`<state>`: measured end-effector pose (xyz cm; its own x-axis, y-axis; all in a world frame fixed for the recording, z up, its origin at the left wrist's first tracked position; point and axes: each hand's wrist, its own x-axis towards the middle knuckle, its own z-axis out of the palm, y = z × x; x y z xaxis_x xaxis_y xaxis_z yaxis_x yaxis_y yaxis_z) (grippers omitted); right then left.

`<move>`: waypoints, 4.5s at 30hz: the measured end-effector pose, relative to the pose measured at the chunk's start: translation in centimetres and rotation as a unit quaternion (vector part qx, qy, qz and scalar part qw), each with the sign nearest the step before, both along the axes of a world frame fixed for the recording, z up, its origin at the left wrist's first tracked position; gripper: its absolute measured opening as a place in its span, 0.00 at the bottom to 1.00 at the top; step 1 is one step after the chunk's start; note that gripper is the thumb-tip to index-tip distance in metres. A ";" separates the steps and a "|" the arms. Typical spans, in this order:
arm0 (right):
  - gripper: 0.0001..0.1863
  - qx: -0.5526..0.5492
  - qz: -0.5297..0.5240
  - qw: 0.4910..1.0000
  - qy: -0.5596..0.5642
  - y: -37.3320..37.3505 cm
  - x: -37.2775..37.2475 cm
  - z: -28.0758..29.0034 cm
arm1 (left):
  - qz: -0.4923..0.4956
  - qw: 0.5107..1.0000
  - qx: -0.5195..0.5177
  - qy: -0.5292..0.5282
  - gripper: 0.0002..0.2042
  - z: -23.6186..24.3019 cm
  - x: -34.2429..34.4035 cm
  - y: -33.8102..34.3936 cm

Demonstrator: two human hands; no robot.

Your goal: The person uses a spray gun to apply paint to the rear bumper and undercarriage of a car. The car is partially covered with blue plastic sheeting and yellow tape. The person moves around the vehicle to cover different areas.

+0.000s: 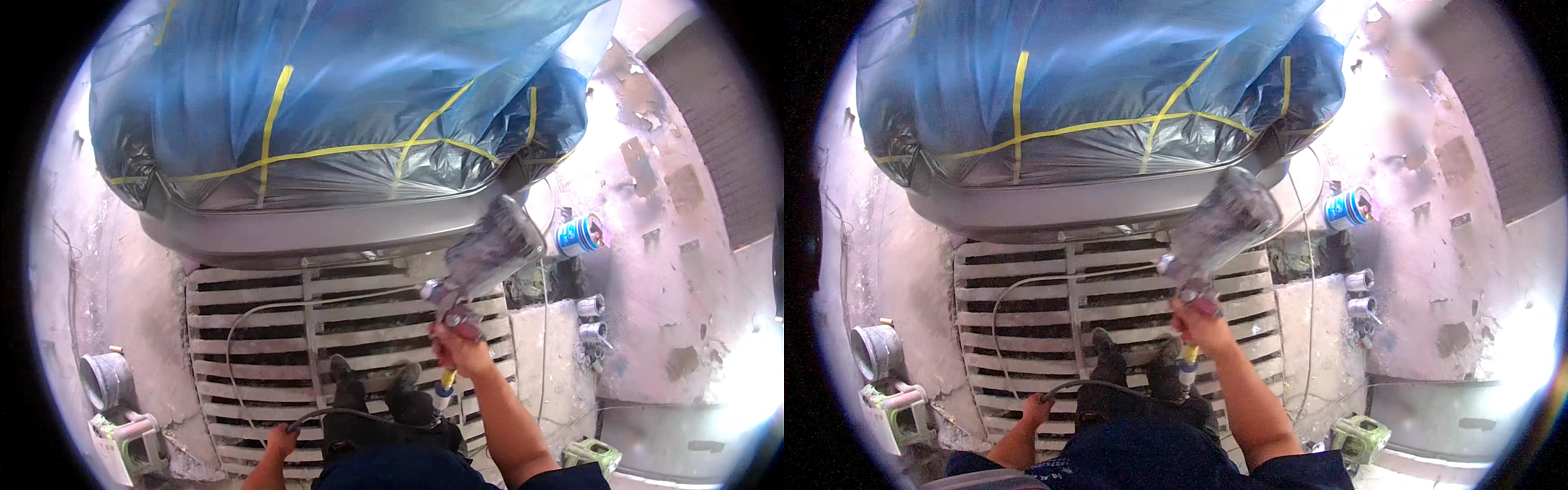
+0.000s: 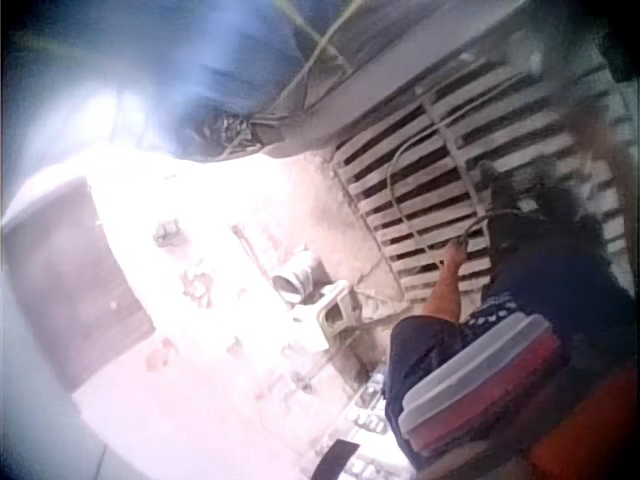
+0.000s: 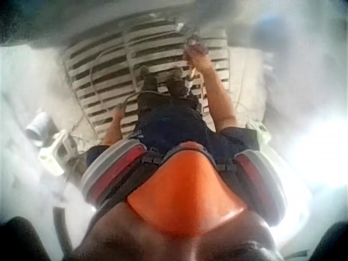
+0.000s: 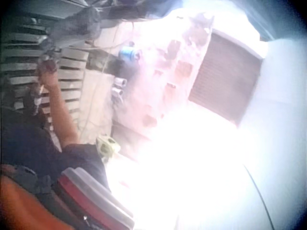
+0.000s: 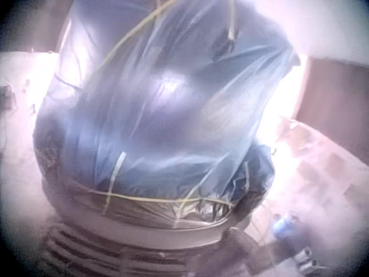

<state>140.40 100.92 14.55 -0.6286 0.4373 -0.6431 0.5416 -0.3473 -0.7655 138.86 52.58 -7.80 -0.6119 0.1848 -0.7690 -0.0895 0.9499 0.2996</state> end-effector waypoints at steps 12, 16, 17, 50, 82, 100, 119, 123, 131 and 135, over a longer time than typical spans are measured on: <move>0.14 0.238 -0.272 0.932 -0.010 12.9 6.0 4.3 | 0.020 0.995 0.081 -0.046 0.18 0.8 -0.3 9.2; 0.13 0.183 -0.152 0.970 -0.047 13.0 6.1 2.5 | -0.052 0.996 0.059 -0.047 0.19 -0.8 1.0 10.7; 0.13 0.171 -0.113 0.978 -0.026 12.8 5.7 2.2 | -0.069 0.995 0.050 -0.055 0.20 -1.0 1.2 10.9; 0.21 0.566 -0.010 0.824 -0.026 14.9 2.7 5.5 | -0.155 0.977 0.141 -0.049 0.17 7.4 -0.1 22.4; 0.09 0.294 -0.176 0.939 -0.024 12.8 1.2 0.8 | -0.110 0.991 0.026 0.075 0.14 6.2 -2.9 15.7; 0.15 0.022 0.125 0.992 0.020 -7.0 -12.5 -0.8 | 0.108 0.986 -0.110 0.064 0.13 5.0 4.4 -2.3; 0.13 -0.026 -0.150 0.984 0.093 0.7 3.8 -3.4 | 0.016 0.995 -0.095 0.003 0.18 0.8 2.0 -1.7; 0.09 -0.078 -0.063 0.992 0.080 2.7 2.2 -2.8 | 0.006 0.996 -0.085 0.014 0.18 1.8 2.1 -0.1; 0.11 0.153 -0.282 0.946 0.047 19.3 11.0 -2.0 | 0.007 0.997 -0.057 0.048 0.16 2.5 6.2 11.7; 0.11 0.182 -0.398 0.898 0.040 25.3 16.2 0.2 | 0.016 0.999 -0.011 0.047 0.15 3.3 9.8 18.7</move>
<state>156.60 126.19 14.72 -0.0615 0.9409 -0.3331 0.1696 -0.3191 -0.9324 148.69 71.23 -4.55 -0.6870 0.1483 -0.7114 -0.0924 0.9532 0.2879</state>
